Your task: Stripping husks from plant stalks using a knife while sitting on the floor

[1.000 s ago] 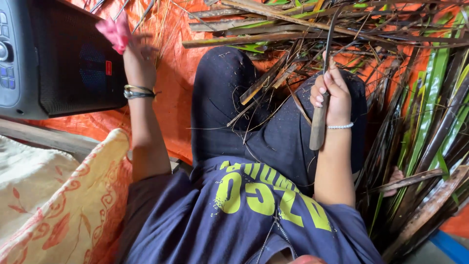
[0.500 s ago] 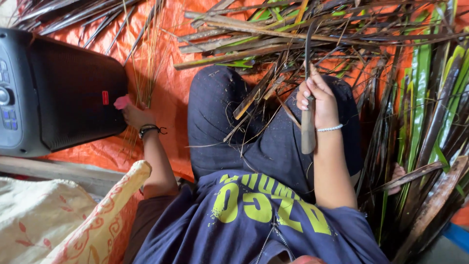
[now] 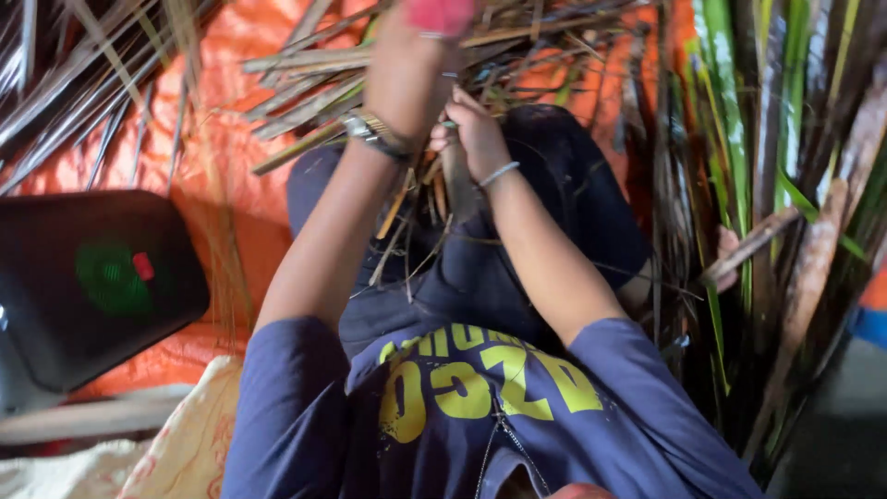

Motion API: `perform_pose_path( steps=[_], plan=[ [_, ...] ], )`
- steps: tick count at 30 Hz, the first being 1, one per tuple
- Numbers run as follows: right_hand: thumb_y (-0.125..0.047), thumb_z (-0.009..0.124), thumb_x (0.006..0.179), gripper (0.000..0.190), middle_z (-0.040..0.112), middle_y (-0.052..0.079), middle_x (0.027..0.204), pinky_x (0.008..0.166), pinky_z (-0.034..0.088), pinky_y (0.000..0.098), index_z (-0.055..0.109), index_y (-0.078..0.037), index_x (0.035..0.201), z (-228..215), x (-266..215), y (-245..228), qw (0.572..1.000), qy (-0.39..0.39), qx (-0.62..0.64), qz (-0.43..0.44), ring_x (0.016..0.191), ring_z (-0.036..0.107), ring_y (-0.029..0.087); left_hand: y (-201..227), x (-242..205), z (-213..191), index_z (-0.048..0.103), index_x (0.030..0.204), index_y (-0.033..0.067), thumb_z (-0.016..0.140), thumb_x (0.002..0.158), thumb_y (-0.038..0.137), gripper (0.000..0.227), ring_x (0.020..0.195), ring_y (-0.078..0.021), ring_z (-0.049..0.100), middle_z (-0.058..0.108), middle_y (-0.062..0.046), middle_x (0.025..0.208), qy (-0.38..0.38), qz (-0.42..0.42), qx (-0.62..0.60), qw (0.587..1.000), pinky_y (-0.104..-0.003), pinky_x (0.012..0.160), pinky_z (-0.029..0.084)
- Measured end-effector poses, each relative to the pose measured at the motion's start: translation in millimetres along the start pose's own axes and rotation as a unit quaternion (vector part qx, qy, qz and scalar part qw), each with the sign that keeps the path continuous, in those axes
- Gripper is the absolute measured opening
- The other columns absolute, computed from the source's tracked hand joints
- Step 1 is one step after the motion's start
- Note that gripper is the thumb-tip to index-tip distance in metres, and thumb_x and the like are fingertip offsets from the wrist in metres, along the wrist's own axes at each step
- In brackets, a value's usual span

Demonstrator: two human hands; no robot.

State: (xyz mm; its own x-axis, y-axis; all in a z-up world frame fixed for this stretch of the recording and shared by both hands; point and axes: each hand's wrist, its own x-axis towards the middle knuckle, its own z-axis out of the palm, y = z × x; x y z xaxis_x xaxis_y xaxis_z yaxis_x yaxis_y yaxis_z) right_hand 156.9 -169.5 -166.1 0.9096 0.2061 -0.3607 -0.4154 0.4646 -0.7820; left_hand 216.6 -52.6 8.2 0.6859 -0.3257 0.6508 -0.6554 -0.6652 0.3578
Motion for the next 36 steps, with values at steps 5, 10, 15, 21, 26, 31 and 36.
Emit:
perform_pose_path(
  steps=[5,10,15,21,26,31,36],
  plan=[
    [-0.030,0.063,0.100,0.023,0.051,0.000,0.085,0.052,0.048,0.0373,0.041,-0.024,0.100,13.8,21.3,16.4,0.964,-0.092,0.238,0.077,0.058,0.055,0.017,97.3,25.9,158.9,0.074,0.097,0.0209,0.066,0.088,0.024,0.012,0.092,-0.0293,0.065,0.068,-0.004,0.093,-0.228,0.229,-0.017,0.946,-0.045,0.071,0.052],
    [-0.023,0.058,0.102,0.019,0.050,-0.001,0.079,0.048,0.041,0.0249,0.045,-0.015,0.091,62.3,-24.3,-44.9,0.973,-0.026,0.217,0.081,0.057,0.049,0.010,173.8,15.3,263.0,0.044,0.152,0.0050,0.066,0.092,-0.003,0.064,0.093,-0.0353,0.065,0.073,-0.009,0.094,-0.527,0.301,0.084,0.790,-0.047,0.072,0.058],
    [-0.026,0.058,0.095,0.089,0.048,0.001,0.071,0.043,0.041,0.0259,0.003,-0.004,0.162,79.9,-30.4,-51.7,0.970,0.006,0.235,0.066,0.053,0.047,0.010,221.1,-28.7,335.4,0.069,0.108,0.0125,0.071,0.085,-0.008,0.031,0.089,-0.0350,0.062,0.066,-0.013,0.097,-0.569,0.335,-0.081,0.746,-0.047,0.065,0.058],
    [-0.029,0.068,0.098,0.050,0.052,0.007,0.075,0.037,0.052,0.0335,0.047,-0.003,0.134,86.5,-33.5,-47.9,0.974,0.032,0.222,0.044,0.053,0.059,0.020,251.2,-104.4,356.9,0.069,0.111,0.0208,0.066,0.088,0.066,0.051,0.100,-0.0326,0.069,0.069,-0.008,0.105,-0.557,0.353,-0.160,0.735,-0.053,0.078,0.058],
    [-0.029,0.063,0.099,0.071,0.053,0.004,0.075,0.038,0.056,0.0319,0.028,0.004,0.153,88.8,-37.8,-52.9,0.973,0.020,0.221,0.065,0.054,0.061,0.016,243.1,-117.5,340.4,0.066,0.101,0.0186,0.043,0.096,0.071,0.057,0.087,-0.0317,0.072,0.069,-0.008,0.091,-0.506,0.319,-0.218,0.771,-0.053,0.069,0.060],
    [-0.024,0.060,0.102,0.070,0.054,0.003,0.076,0.041,0.057,0.0344,0.024,0.008,0.153,90.6,-17.2,-14.2,0.972,-0.001,0.225,0.067,0.057,0.062,0.016,277.8,-101.3,325.8,0.075,0.106,0.0096,0.068,0.102,0.038,0.030,0.126,-0.0379,0.047,0.059,-0.016,0.123,-0.250,0.421,-0.158,0.857,-0.054,0.099,0.049],
    [-0.024,0.063,0.100,0.073,0.050,0.003,0.079,0.045,0.056,0.0338,0.024,0.004,0.155,81.5,-34.0,-48.4,0.964,0.028,0.263,0.037,0.061,0.060,0.015,306.5,-92.5,330.3,0.076,0.090,0.0038,0.077,0.090,0.012,0.009,0.136,-0.0475,0.043,0.059,-0.028,0.132,-0.081,0.489,-0.230,0.837,-0.071,0.117,0.027]
  ],
)
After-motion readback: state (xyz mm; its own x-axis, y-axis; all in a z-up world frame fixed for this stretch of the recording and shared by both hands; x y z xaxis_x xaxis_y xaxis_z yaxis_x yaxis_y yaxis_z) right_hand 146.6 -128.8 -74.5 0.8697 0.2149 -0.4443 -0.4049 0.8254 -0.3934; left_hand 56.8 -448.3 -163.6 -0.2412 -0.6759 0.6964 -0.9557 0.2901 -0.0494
